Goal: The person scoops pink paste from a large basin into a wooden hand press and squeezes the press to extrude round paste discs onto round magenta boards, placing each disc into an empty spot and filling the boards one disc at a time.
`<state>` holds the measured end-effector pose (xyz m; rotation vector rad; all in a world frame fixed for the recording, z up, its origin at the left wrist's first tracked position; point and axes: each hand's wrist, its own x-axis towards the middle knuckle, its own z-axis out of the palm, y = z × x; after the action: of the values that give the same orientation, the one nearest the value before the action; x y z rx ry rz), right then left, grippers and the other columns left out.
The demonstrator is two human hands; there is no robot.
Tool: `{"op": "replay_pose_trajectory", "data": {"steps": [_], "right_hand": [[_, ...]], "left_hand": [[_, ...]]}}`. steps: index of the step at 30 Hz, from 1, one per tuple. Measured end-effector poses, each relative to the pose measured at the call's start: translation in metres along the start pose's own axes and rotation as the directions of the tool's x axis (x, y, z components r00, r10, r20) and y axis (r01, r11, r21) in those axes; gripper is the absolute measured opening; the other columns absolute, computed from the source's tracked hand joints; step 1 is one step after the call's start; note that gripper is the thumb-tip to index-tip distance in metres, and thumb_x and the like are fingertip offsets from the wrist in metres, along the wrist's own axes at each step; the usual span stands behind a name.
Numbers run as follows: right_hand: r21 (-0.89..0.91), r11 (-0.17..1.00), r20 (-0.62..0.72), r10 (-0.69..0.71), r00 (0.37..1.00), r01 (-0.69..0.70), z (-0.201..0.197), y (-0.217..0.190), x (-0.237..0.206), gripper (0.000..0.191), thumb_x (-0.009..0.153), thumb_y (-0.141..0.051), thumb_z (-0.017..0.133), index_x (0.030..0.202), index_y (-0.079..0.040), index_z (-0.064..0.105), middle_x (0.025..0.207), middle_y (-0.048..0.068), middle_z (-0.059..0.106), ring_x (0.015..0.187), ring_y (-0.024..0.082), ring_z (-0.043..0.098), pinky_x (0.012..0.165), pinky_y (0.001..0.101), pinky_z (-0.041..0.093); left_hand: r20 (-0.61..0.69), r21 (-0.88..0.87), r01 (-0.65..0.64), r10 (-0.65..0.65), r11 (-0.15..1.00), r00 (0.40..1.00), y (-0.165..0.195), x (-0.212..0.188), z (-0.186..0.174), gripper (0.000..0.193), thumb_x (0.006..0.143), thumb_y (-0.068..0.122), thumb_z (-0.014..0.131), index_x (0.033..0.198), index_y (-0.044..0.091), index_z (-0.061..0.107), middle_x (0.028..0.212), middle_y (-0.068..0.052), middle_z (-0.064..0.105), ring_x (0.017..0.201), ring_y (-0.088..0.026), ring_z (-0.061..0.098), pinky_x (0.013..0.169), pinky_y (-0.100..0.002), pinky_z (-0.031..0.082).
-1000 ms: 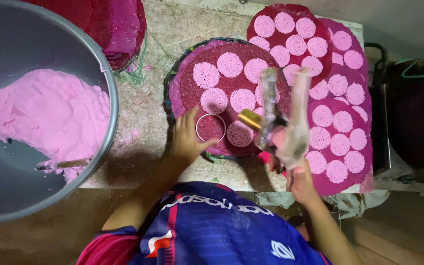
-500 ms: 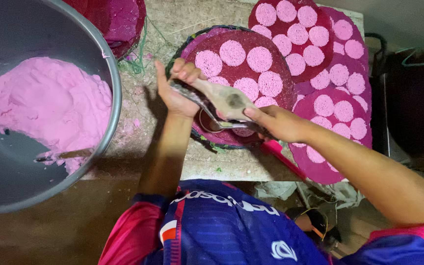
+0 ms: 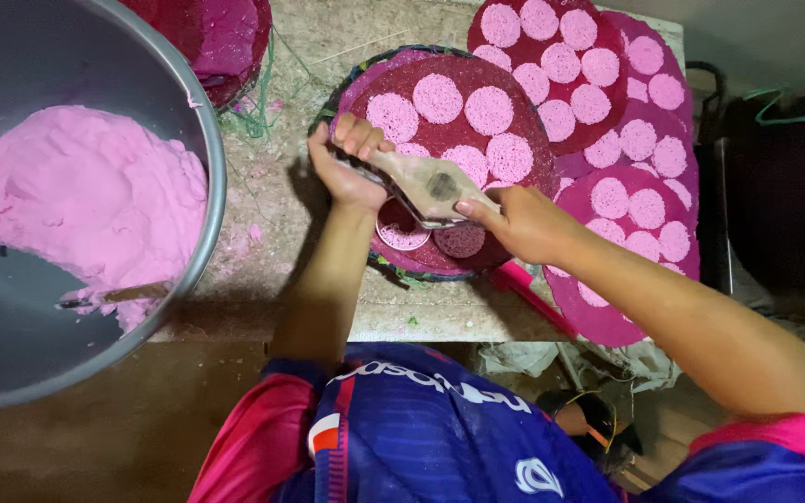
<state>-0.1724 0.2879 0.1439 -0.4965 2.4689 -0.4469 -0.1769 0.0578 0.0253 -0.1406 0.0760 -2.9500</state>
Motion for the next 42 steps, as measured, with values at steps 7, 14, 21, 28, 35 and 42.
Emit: {"op": "replay_pose_trajectory", "data": {"steps": [7,14,21,28,35,42], "right_hand": [[0.1,0.982,-0.102,-0.149,0.984,0.159,0.027,-0.006,0.013,0.066,0.098,-0.058,0.047,0.118,0.001,0.071,0.079,0.028,0.069,0.077,0.041,0.071,0.074,0.05,0.052],[0.21,0.978,0.104,-0.034,0.994,0.012,0.037,0.003,0.012,0.064,0.102,-0.053,0.041,0.107,0.003,0.071,0.064,0.022,0.066,0.062,0.03,0.068,0.065,0.0482,0.054],[0.047,0.997,-0.035,-0.062,0.997,0.063,0.016,0.012,0.017,0.066,0.101,-0.055,0.047,0.09,0.004,0.071,0.061,0.021,0.061,0.059,0.033,0.065,0.063,0.0479,0.05],[0.074,0.995,-0.026,-0.06,0.998,0.061,0.026,0.015,0.026,0.064,0.102,-0.054,0.047,0.089,0.004,0.071,0.064,0.025,0.062,0.06,0.038,0.064,0.063,0.0492,0.049],[0.139,0.957,-0.219,-0.22,0.951,0.253,0.046,0.018,0.039,0.051,0.102,-0.047,0.054,0.1,0.002,0.067,0.067,0.023,0.059,0.058,0.033,0.059,0.061,0.0468,0.047],[0.633,0.604,-0.459,-0.211,0.863,0.484,0.086,0.037,0.009,0.075,0.097,-0.068,0.052,0.123,0.002,0.062,0.076,0.003,0.058,0.065,0.01,0.053,0.055,0.0298,0.043]], "left_hand": [[0.063,0.148,-0.017,0.008,0.989,0.998,0.026,0.011,0.02,0.039,0.099,0.05,0.044,0.076,0.019,0.044,0.062,0.007,0.037,0.057,-0.012,0.038,0.067,-0.034,0.04],[-0.128,0.162,0.004,0.017,0.987,0.992,0.022,-0.004,0.022,0.035,0.092,0.047,0.043,0.071,0.019,0.043,0.057,0.006,0.036,0.053,-0.012,0.036,0.06,-0.034,0.037],[-0.245,0.017,0.014,-0.009,1.0,0.969,0.004,0.011,0.018,0.036,0.092,0.046,0.041,0.067,0.019,0.041,0.054,0.006,0.034,0.051,-0.012,0.034,0.056,-0.032,0.035],[-0.243,0.141,-0.031,0.065,0.99,0.968,0.011,0.014,0.018,0.035,0.091,0.045,0.041,0.068,0.019,0.041,0.055,0.006,0.034,0.05,-0.013,0.032,0.057,-0.034,0.035],[-0.09,0.319,-0.02,0.051,0.947,0.995,0.034,0.017,0.018,0.04,0.09,0.05,0.041,0.079,0.013,0.051,0.074,-0.004,0.053,0.069,-0.021,0.051,0.071,-0.038,0.045],[-0.137,0.943,0.181,0.169,-0.281,0.976,0.026,-0.063,-0.009,0.079,0.079,0.037,0.083,0.14,0.0,0.049,0.12,-0.023,0.046,0.111,-0.039,0.034,0.094,-0.057,0.023]]}}
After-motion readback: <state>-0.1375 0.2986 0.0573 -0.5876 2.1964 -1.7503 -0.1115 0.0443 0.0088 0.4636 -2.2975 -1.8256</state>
